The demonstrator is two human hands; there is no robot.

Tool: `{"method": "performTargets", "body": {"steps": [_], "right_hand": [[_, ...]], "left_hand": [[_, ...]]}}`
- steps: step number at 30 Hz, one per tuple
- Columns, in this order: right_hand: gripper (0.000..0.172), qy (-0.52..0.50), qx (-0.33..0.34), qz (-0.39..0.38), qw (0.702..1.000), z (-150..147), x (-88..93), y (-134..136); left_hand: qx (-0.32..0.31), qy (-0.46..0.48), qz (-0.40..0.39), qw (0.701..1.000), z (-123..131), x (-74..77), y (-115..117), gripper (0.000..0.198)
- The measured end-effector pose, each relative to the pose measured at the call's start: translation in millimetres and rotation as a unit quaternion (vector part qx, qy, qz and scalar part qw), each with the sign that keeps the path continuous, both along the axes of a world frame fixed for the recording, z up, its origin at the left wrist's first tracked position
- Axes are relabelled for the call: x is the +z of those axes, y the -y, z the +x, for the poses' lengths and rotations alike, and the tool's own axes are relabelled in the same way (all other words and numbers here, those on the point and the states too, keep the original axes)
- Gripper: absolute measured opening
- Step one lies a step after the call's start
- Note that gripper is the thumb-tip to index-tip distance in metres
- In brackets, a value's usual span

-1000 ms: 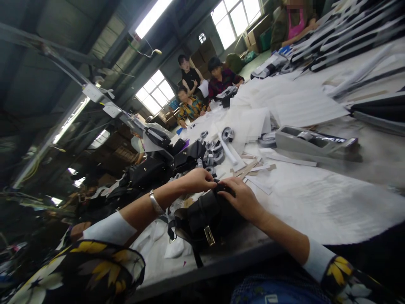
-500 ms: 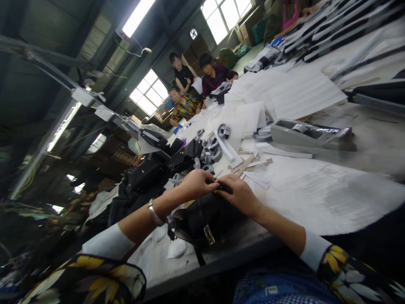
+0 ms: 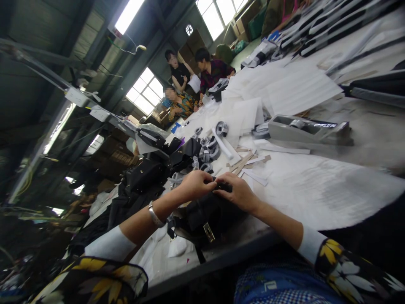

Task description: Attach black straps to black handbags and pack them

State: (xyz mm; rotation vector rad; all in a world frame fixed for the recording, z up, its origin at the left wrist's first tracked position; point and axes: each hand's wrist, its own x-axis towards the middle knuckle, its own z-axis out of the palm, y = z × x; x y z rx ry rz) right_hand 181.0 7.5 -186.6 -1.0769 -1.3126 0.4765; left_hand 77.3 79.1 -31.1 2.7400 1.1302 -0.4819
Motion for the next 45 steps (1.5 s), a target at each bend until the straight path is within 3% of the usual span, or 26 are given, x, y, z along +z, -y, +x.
{"method": "performTargets", "body": {"steps": [5,10,16,18,23,28,35,41,45], "right_hand": [[0.020,0.025,0.010,0.007,1.000,0,-1.0,1],[0.023,0.037,0.013,0.014,0.999,-1,-1.1,2],[0.024,0.020,-0.022,-0.004,1.000,-4,-4.1,-5],[0.025,0.016,-0.037,-0.016,0.999,-2,-2.9,-3],[0.018,0.025,-0.046,-0.041,0.998,3,4.8,10],[0.016,0.004,-0.028,-0.085,0.996,9,11.7,15],[0.018,-0.028,0.033,-0.121,0.992,13,19.4,10],[0.010,-0.046,0.126,-0.155,0.979,15,27.9,13],[0.016,-0.057,0.078,-0.179,0.979,19,27.1,12]], "left_hand": [[-0.014,-0.025,0.009,1.000,-3,1.6,-2,0.028],[0.003,-0.029,-0.053,0.998,-6,-4.1,-6,0.031],[-0.056,-0.042,0.114,0.991,-4,-9.1,10,0.026],[-0.073,-0.033,0.131,0.988,-11,-9.5,11,0.028],[-0.079,0.051,0.082,0.992,-29,-20.8,9,0.046],[-0.079,0.109,0.045,0.990,-35,-34.5,13,0.036],[-0.035,0.150,-0.018,0.988,-44,-17.9,19,0.042],[-0.020,0.163,0.046,0.985,-45,-27.0,20,0.028],[-0.033,0.198,0.045,0.979,-43,-31.0,22,0.028]]}}
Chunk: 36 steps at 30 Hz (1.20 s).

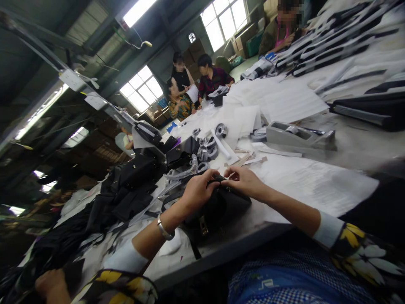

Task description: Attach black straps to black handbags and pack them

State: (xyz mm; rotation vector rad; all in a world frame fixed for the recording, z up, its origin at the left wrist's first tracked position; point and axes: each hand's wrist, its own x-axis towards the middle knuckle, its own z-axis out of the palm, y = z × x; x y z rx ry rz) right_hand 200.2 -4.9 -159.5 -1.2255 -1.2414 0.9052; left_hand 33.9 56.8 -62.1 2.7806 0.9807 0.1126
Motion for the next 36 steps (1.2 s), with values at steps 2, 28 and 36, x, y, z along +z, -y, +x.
{"method": "performTargets", "body": {"steps": [2,28,36], "right_hand": [[0.022,0.001,-0.013,-0.011,1.000,3,-1.7,-1],[0.023,0.087,0.096,-0.132,0.983,38,-10.1,-2],[0.012,0.255,-0.030,-0.191,0.947,95,-44.7,18]], "left_hand": [[-0.004,-0.005,0.001,1.000,0,1.8,1,0.030],[0.023,-0.014,0.086,0.996,-2,-6.9,17,0.028],[0.025,0.018,0.068,0.997,-14,-10.4,16,0.026]]}}
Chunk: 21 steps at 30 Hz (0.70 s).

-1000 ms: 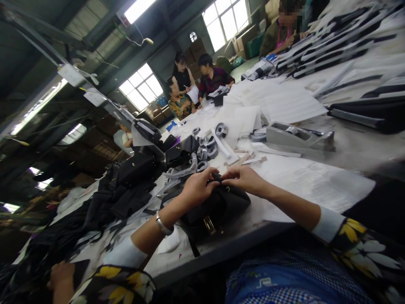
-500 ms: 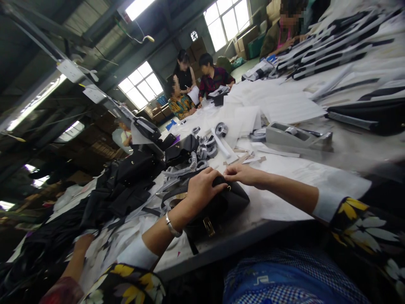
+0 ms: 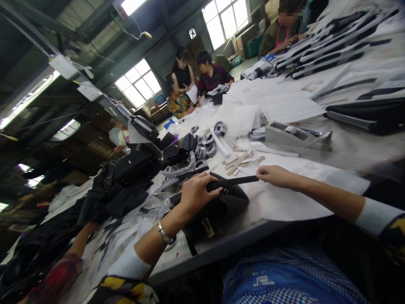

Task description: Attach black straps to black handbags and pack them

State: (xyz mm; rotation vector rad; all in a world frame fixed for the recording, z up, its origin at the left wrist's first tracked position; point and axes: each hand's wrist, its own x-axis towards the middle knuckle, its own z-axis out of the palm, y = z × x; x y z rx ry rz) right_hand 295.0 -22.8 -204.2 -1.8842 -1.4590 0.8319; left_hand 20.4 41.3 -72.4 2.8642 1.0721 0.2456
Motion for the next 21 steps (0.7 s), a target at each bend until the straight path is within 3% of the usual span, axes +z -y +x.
{"method": "performTargets", "body": {"steps": [5,8,10,12,14,17,21], "right_hand": [[0.012,0.074,-0.018,-0.007,0.997,7,-8.2,2],[0.013,0.103,-0.033,0.031,0.994,-7,1.1,5],[0.025,0.102,-0.017,0.103,0.989,-24,12.5,6],[0.031,0.044,0.040,0.191,0.980,-45,23.7,4],[0.025,-0.069,0.094,0.231,0.966,-63,30.8,-2],[0.018,-0.188,0.116,0.207,0.953,-78,31.9,-12],[0.022,-0.252,0.133,0.181,0.941,-80,26.6,-22]], "left_hand": [[-0.003,0.010,-0.011,1.000,0,-1.9,-2,0.027],[-0.008,0.013,-0.017,1.000,-1,-1.9,-3,0.028],[-0.008,0.015,-0.022,1.000,-1,-1.6,-4,0.028],[-0.008,0.016,-0.032,0.999,0,-1.2,-4,0.028],[-0.008,0.023,-0.051,0.998,1,-0.6,-5,0.029],[0.022,0.044,-0.111,0.993,2,0.8,-6,0.036],[0.058,0.078,-0.198,0.975,4,3.7,-10,0.033]]}}
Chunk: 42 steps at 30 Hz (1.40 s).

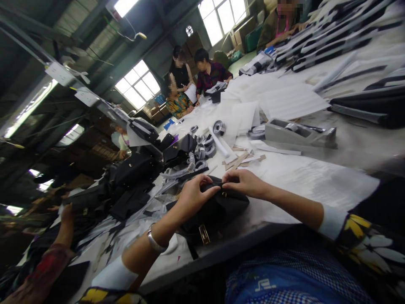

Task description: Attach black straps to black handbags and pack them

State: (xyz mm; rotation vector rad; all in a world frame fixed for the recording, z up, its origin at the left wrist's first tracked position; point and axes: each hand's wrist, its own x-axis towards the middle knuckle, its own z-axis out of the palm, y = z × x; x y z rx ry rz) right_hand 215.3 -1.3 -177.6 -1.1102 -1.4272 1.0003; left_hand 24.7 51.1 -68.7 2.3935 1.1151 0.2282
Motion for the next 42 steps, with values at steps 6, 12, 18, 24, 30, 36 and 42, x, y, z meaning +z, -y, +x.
{"method": "performTargets", "body": {"steps": [6,12,18,24,30,36,42], "right_hand": [[0.024,-0.094,0.027,-0.061,0.993,-3,7.0,-1],[0.019,-0.123,0.028,-0.099,0.987,-5,14.4,2],[0.014,-0.074,0.004,-0.048,0.996,-10,9.2,19],[0.010,-0.057,-0.061,-0.025,0.996,-24,5.7,35],[0.005,-0.088,-0.069,-0.011,0.994,-33,3.1,43],[0.011,-0.027,-0.153,0.037,0.987,-40,6.0,49],[0.009,-0.047,-0.147,0.025,0.988,-39,1.6,54]], "left_hand": [[0.032,0.019,-0.145,0.989,9,11.2,-5,0.029],[0.060,-0.006,-0.229,0.972,15,16.2,-6,0.033],[0.074,-0.066,-0.232,0.968,11,13.2,-10,0.042],[0.150,-0.123,-0.269,0.943,17,22.4,-6,0.055],[0.100,-0.192,-0.296,0.931,24,32.7,-3,0.038],[0.066,-0.256,-0.268,0.926,36,37.2,-1,0.030],[0.109,-0.233,-0.248,0.934,37,30.5,8,0.021]]}}
